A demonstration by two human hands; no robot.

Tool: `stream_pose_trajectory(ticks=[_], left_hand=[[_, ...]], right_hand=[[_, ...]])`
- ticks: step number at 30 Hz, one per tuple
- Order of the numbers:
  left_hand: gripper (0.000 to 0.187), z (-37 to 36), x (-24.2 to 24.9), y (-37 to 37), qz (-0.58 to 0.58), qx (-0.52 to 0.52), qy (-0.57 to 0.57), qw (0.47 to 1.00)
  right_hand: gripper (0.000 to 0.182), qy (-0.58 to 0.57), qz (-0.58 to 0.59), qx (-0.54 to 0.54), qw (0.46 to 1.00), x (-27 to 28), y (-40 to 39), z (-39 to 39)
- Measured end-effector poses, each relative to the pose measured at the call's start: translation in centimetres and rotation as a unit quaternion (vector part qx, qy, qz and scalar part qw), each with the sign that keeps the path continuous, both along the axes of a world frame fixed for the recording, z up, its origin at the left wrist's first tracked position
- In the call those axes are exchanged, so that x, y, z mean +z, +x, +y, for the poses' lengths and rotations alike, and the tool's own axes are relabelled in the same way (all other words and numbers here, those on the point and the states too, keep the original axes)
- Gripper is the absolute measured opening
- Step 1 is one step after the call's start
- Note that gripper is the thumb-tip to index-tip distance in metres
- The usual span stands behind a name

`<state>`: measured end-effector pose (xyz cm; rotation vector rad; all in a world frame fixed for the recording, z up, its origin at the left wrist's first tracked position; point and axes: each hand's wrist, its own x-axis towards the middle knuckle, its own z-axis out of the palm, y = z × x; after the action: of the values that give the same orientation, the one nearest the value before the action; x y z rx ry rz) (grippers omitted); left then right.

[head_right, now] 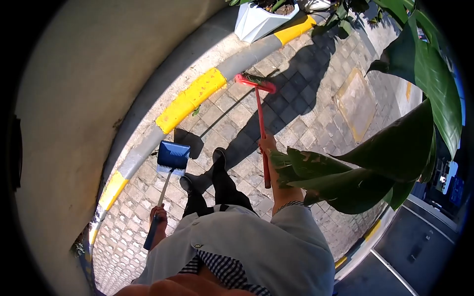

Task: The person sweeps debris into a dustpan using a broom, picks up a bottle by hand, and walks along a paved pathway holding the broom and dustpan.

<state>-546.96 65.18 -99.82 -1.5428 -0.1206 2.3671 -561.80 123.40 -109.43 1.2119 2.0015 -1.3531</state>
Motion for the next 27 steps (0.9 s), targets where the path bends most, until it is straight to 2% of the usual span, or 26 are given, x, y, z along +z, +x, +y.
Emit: stream_pose_trajectory(ticks=[2, 7, 12, 14, 17, 20, 22, 24, 27], left_hand=[[0.029, 0.1, -0.8, -1.3, 0.003, -0.036, -0.009, 0.999], [0.028, -0.9, -3.4, -3.3, 0.014, -0.072, 0.015, 0.997], [0.013, -0.8, -5.4, -5.1, 0.031, -0.090, 0.083, 0.992], [0.012, -0.8, -6.2, -5.6, 0.021, -0.111, 0.061, 0.992], [0.013, -0.6, -8.0, -5.9, 0.021, -0.100, 0.059, 0.993], [0.014, -0.7, -10.2, -5.5, 0.046, -0.088, 0.083, 0.992], [0.012, -0.7, -11.8, -4.9, 0.077, -0.076, 0.103, 0.989], [0.014, -0.3, -12.4, -5.1, 0.072, -0.129, -0.093, 0.985], [0.017, -1.1, -12.8, -4.6, 0.074, -0.141, -0.099, 0.982]], right_hand=[[0.014, -0.076, -0.023, -0.018, 0.997, 1.7, 2.6, 0.2], [0.020, -0.067, -0.045, -0.014, 0.997, 5.0, 6.7, -2.6], [0.014, -0.064, -0.017, -0.055, 0.996, 2.0, 6.0, -4.3], [0.009, -0.052, -0.004, -0.086, 0.995, 0.0, 5.0, -5.0], [0.009, -0.016, -0.006, -0.071, 0.997, -1.8, 3.0, -6.8], [0.009, 0.034, -0.033, -0.005, 0.999, 0.2, 3.3, -9.3], [0.012, 0.017, -0.049, 0.016, 0.999, 1.3, 5.4, -9.6], [0.016, -0.063, -0.047, 0.017, 0.997, 3.2, 7.4, -10.0], [0.020, -0.069, -0.052, 0.027, 0.996, 5.4, 10.5, -11.5]])
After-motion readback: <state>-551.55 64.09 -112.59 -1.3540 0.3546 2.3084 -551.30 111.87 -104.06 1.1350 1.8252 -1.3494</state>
